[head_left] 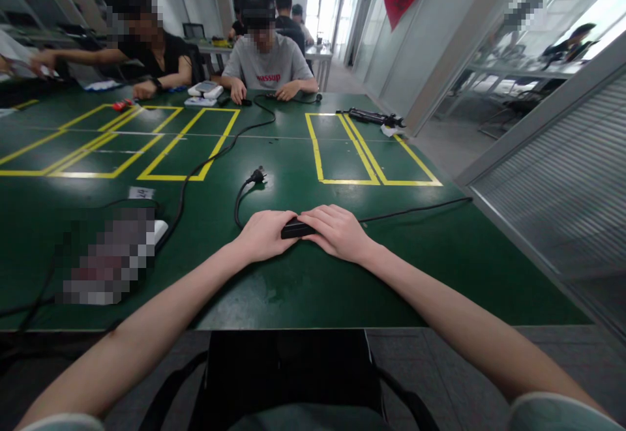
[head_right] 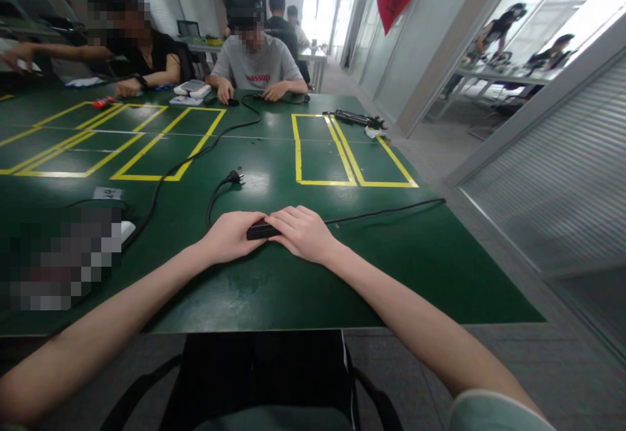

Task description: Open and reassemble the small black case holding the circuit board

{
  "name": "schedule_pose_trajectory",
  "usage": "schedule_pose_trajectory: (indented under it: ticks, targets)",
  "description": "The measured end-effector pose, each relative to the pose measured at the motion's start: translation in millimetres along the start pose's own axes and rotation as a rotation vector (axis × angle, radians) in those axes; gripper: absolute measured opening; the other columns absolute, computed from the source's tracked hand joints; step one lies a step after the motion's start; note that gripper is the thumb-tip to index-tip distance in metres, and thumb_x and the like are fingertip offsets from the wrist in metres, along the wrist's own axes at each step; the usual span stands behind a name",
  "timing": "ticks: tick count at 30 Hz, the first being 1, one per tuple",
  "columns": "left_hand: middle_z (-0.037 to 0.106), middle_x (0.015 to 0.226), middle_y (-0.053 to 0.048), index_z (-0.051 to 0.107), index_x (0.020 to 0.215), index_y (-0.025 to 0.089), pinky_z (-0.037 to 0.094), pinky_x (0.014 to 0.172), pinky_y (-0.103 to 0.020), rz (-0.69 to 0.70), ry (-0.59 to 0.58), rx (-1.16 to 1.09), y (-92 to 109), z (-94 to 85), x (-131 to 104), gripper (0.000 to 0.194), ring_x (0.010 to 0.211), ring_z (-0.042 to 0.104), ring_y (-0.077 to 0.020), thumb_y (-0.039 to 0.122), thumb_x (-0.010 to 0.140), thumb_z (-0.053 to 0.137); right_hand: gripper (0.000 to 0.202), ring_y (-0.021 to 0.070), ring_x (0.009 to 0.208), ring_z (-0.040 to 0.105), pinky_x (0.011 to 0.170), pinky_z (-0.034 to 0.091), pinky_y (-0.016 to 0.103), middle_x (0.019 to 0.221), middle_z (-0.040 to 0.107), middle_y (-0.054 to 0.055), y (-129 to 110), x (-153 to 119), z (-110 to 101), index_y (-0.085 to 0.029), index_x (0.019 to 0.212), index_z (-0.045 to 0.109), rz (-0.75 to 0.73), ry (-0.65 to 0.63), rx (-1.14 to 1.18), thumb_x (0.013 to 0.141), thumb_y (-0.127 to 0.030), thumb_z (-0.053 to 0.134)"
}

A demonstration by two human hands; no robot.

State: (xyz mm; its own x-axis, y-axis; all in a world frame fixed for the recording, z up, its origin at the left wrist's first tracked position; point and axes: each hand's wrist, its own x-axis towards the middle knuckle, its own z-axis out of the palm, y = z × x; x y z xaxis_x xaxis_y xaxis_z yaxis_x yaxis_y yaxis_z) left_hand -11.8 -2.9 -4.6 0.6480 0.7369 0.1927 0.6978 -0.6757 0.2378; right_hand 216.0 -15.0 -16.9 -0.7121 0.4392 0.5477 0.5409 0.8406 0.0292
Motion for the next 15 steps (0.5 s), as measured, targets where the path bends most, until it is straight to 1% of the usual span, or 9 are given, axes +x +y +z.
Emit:
schedule_pose_trajectory:
  ticks: [2, 4, 7, 10, 13, 15]
  targets:
    - [0.076, 0.097, -0.007, 0.068, 0.108, 0.018, 0.052, 0.078, -0.034, 0.056, 0.069, 0.006, -2.9, -0.9, -1.2, 0.029, 0.089, 0.073, -0.0258, 0.044, 0.095, 0.068, 0.04, 0.0255, 0.094, 0.067, 0.079, 0.05, 0.038, 0.108, 0.075, 0.015, -0.1, 0.0, -0.8, -0.013, 0.123, 0.066, 0.037, -0.012, 0.012, 0.11, -0.041, 0.041]
    - [0.075, 0.097, -0.008, 0.068, 0.11, 0.017, 0.052, 0.081, -0.035, 0.107, 0.118, 0.017, -6.0, -3.1, -2.6, 0.035, 0.09, 0.071, -0.0254, 0.049, 0.095, 0.068, 0.041, 0.0253, 0.092, 0.067, 0.08, 0.049, 0.038, 0.106, 0.075, 0.015, 0.1, -0.1, -2.1, -0.014, 0.121, 0.067, 0.069, -0.024, 0.018, 0.11, -0.043, 0.04]
    - [0.074, 0.094, -0.007, 0.069, 0.112, 0.017, 0.052, 0.08, -0.034, 0.151, 0.144, 0.003, -9.3, -7.7, -5.1, 0.037, 0.086, 0.069, -0.0236, 0.051, 0.098, 0.063, 0.041, 0.0259, 0.091, 0.068, 0.08, 0.05, 0.038, 0.106, 0.075, 0.016, 1.4, 0.0, -5.5, -0.014, 0.119, 0.068, 0.09, -0.015, 0.016, 0.109, -0.044, 0.041]
    - [0.073, 0.09, -0.006, 0.07, 0.112, 0.018, 0.05, 0.076, -0.033, 0.154, 0.157, -0.006, -10.0, -10.3, -7.2, 0.036, 0.082, 0.067, -0.0221, 0.05, 0.1, 0.059, 0.038, 0.0274, 0.093, 0.068, 0.081, 0.051, 0.04, 0.105, 0.076, 0.016, 2.9, 0.6, -11.1, -0.014, 0.118, 0.068, 0.1, 0.001, 0.047, 0.108, -0.043, 0.046]
    - [0.074, 0.091, -0.008, 0.07, 0.112, 0.018, 0.048, 0.076, -0.035, 0.2, 0.138, 0.037, -8.8, -8.2, -8.7, 0.037, 0.083, 0.065, -0.0229, 0.049, 0.102, 0.054, 0.031, 0.0277, 0.097, 0.069, 0.085, 0.053, 0.041, 0.106, 0.076, 0.014, 3.8, 0.7, -18.2, -0.017, 0.115, 0.068, 0.12, -0.03, 0.206, 0.102, -0.043, 0.057]
    - [0.073, 0.092, -0.009, 0.07, 0.113, 0.017, 0.047, 0.077, -0.036, 0.259, 0.12, 0.079, -7.0, -5.5, -9.2, 0.037, 0.086, 0.064, -0.0239, 0.047, 0.104, 0.05, 0.029, 0.0259, 0.093, 0.07, 0.084, 0.054, 0.04, 0.103, 0.075, 0.012, 4.4, 0.1, -22.9, -0.019, 0.111, 0.068, 0.17, -0.087, 0.351, 0.096, -0.044, 0.065]
